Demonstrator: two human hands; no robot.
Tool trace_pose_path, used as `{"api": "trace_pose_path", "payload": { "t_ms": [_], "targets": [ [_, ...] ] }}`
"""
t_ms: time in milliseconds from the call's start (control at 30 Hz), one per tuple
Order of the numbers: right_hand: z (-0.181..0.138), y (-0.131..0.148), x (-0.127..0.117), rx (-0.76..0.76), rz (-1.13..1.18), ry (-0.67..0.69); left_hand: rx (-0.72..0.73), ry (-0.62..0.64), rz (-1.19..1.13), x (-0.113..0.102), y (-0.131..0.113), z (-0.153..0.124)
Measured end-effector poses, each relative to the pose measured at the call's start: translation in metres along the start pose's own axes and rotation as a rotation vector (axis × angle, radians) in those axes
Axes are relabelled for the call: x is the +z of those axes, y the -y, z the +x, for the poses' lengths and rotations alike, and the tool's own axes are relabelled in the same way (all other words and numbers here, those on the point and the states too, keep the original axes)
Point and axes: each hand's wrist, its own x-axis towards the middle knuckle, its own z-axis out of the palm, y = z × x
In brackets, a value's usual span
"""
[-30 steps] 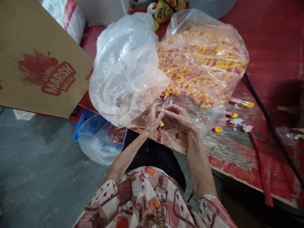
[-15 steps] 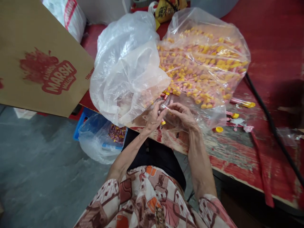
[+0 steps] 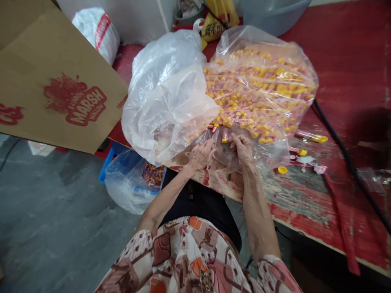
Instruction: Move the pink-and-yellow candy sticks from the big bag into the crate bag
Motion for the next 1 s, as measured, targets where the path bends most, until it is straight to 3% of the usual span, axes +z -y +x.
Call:
{"api": "trace_pose_path", "payload": {
  "t_ms": [200,367,600,733,867,1000],
  "targets": [
    [-0.005,-0.007,0.011,-0.139,-0.157,0.009,0.028,-0.111,0.048,0.0,-0.007,-0.004],
    [-0.014,-0.007,0.022,-0.352,-0.536,0.066,0.027,-0.038,0.063,0.005,-0.017,-0.002],
    [-0.018,0.001,0.025,-0.363,-0.806,0.168,0.048,-0.052,0.046,0.002,-0.018,-0.009],
    [-0.02,0.004,0.027,-0.308,-0.811,0.103,-0.006,-0.035,0.003,0.001,-0.017,-0.011],
    [-0.024,0.005,0.026,-0.293,-0.635,0.026,-0.033,-0.102,-0.133,-0.002,-0.019,-0.013],
    [-0.024,0.004,0.02,-0.313,-0.555,-0.055,-0.024,-0.127,-0.264,0.01,-0.017,-0.009]
  ]
}}
